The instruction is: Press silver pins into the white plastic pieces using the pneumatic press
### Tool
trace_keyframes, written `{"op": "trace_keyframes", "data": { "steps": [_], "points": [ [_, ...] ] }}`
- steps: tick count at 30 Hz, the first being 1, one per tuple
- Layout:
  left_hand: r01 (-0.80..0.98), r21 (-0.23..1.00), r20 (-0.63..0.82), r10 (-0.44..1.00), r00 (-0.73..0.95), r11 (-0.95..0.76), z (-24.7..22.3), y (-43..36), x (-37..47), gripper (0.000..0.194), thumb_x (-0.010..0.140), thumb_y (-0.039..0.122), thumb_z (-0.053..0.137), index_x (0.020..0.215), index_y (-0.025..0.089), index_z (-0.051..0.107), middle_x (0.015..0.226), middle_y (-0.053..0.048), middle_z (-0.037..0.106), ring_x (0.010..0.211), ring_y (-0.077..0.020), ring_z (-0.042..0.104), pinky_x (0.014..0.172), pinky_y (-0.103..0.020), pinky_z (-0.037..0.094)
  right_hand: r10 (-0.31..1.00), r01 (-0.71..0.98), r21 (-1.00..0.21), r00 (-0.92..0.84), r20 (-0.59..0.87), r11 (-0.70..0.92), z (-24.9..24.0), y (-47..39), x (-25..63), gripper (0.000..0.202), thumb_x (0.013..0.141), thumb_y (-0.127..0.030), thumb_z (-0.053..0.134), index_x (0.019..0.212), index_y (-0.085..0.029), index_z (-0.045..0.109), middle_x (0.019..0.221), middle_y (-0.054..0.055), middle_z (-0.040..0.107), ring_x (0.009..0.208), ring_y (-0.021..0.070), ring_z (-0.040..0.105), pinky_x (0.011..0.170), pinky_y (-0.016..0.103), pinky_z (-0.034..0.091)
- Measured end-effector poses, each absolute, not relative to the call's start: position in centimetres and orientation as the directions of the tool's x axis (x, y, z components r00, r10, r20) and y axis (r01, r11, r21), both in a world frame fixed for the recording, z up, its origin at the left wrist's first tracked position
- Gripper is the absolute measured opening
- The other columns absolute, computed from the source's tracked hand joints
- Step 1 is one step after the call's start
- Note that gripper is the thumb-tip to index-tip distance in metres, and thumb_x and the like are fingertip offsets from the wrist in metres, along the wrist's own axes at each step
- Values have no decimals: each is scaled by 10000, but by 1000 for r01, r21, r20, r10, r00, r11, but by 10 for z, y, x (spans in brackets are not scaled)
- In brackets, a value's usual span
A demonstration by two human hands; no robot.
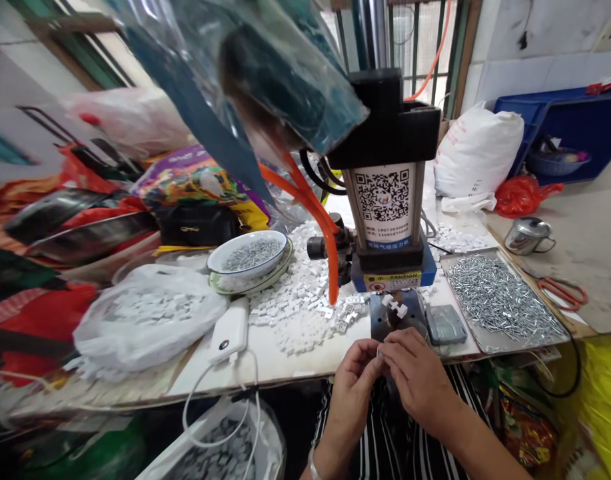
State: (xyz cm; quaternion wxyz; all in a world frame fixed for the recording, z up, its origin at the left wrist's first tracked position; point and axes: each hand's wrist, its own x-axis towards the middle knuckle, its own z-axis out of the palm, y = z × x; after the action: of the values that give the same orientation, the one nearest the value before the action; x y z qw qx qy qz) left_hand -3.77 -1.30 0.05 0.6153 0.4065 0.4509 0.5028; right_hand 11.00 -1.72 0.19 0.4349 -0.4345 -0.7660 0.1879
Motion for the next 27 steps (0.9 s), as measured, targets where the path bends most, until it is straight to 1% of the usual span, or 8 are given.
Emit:
{"op": "trace_keyframes", "data": {
  "steps": [3,8,10,13,15,17,22,27],
  "points": [
    [-271,944,-169,981,97,190,-1,-12,-38,290,789,413,773,918,172,676,853,-28,660,809,-158,579,758,-264,475,823,522,-646,-239,516,557,-3,-20,112,283,1010,-173,469,1232,-240,631,1144,99,662,1067,246,603,941,444,529],
    [-292,927,-189,965,180,236,1,-6,-34,359,774,466,785,923,168,655,800,-3,620,708,-126,547,670,-246,455,852,514,-687,-212,478,514,-6,-21,117,249,989,-160,466,1113,-252,662,1072,88,683,1011,233,646,873,403,578],
    [-260,933,-195,955,222,250,3,-2,-32,379,771,492,781,911,168,644,769,7,611,660,-116,539,632,-242,441,840,540,-655,-224,493,529,-6,-21,120,298,970,-138,467,1180,-255,644,1083,88,691,1020,240,651,892,420,578],
    [-188,941,-210,922,325,281,5,3,-30,380,789,517,753,860,167,623,706,17,605,581,-105,536,580,-234,405,803,596,-565,-261,535,571,-7,-21,125,419,951,-110,458,1329,-252,570,1110,97,696,1027,259,651,922,470,566],
    [-158,941,-223,901,373,298,5,5,-28,388,805,534,727,837,166,609,669,21,599,542,-101,535,555,-230,382,790,620,-522,-291,540,585,-8,-20,127,454,952,-103,452,1375,-249,533,1116,100,694,1026,267,648,933,489,559],
    [-150,940,-233,897,375,307,5,4,-25,400,807,548,718,823,168,595,640,26,588,518,-99,528,539,-226,371,784,630,-502,-310,538,593,-8,-19,128,460,958,-99,446,1388,-248,518,1097,95,693,1003,267,644,924,489,559],
    [-165,945,-228,931,286,282,5,4,-20,419,800,563,721,797,174,565,606,44,542,500,-90,476,503,-216,364,780,612,-511,-318,539,603,-6,-16,126,440,968,-83,409,1365,-233,528,1073,92,686,969,261,625,889,478,559],
    [-121,959,-200,912,357,257,11,19,-23,413,820,567,686,868,169,585,654,21,593,502,-102,497,497,-230,376,792,570,-574,-260,552,588,2,-2,131,303,986,-136,442,1209,-235,623,1062,93,696,983,253,635,922,476,536]
  ]
}}
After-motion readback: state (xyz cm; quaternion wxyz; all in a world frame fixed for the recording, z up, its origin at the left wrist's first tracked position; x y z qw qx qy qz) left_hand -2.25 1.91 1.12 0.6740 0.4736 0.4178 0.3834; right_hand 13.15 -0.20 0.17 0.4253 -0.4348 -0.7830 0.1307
